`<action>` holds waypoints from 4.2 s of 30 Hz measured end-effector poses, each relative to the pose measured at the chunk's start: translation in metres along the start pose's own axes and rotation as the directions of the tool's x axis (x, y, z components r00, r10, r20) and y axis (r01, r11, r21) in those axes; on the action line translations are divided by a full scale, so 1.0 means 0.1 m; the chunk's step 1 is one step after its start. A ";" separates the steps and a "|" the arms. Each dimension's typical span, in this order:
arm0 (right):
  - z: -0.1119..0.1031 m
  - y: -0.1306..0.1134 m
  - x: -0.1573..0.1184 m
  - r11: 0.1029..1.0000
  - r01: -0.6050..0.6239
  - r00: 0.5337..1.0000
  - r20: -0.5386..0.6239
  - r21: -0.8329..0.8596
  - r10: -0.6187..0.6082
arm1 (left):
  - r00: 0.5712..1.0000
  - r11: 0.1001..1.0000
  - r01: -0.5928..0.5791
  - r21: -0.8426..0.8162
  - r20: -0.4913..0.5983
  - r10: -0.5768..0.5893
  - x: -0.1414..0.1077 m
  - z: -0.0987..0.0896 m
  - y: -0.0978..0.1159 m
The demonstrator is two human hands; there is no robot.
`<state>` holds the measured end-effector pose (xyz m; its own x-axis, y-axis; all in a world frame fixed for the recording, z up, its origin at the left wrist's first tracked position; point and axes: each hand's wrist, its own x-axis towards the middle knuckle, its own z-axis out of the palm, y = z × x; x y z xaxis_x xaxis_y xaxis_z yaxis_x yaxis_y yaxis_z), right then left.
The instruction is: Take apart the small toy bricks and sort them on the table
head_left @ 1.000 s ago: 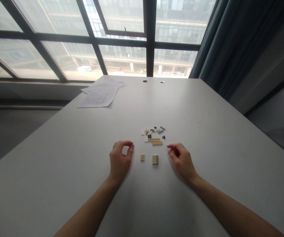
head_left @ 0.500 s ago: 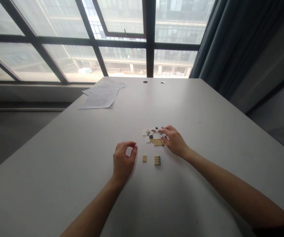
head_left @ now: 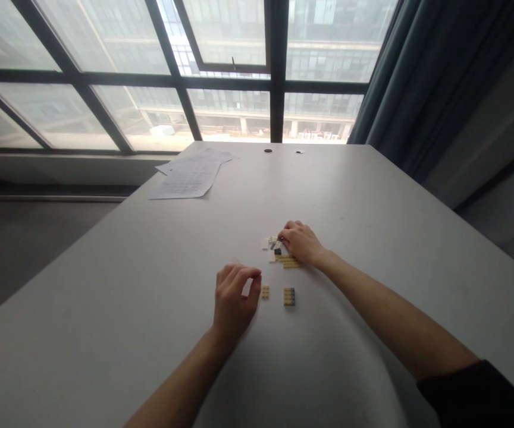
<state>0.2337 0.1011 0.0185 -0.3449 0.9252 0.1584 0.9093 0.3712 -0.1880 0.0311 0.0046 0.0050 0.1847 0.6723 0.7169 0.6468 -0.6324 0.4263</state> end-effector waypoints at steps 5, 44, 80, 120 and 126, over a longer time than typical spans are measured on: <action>0.01 -0.04 -0.01 1.000 -0.013 1.000 -0.028 -0.006 0.012 | 1.000 1.000 -0.004 -0.009 0.012 0.004 0.02 0.00 0.00; -0.17 -0.74 -1.30 0.042 -0.184 0.978 0.178 0.982 0.107 | 0.981 0.894 -0.153 -0.421 0.043 0.188 -0.09 0.01 0.27; -0.16 -0.72 -1.29 0.242 -0.149 0.978 0.108 0.959 0.176 | 0.983 0.910 -0.168 -0.379 0.008 0.185 -0.10 0.02 0.23; -0.06 -0.18 -1.37 0.890 -0.110 0.988 -0.048 0.443 0.145 | 0.832 0.931 -0.364 -0.042 0.435 0.345 -0.11 0.08 0.26; -0.03 -0.21 -1.37 0.900 -0.103 0.989 -0.050 0.423 0.137 | 0.834 0.940 -0.335 -0.063 0.444 0.327 -0.12 0.08 0.26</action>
<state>0.2628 -0.0331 0.0036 -0.2050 0.9621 0.1797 0.7555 0.2723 -0.5959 0.0514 -0.0168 0.0034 0.6940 0.5251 0.4926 0.4997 -0.8439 0.1955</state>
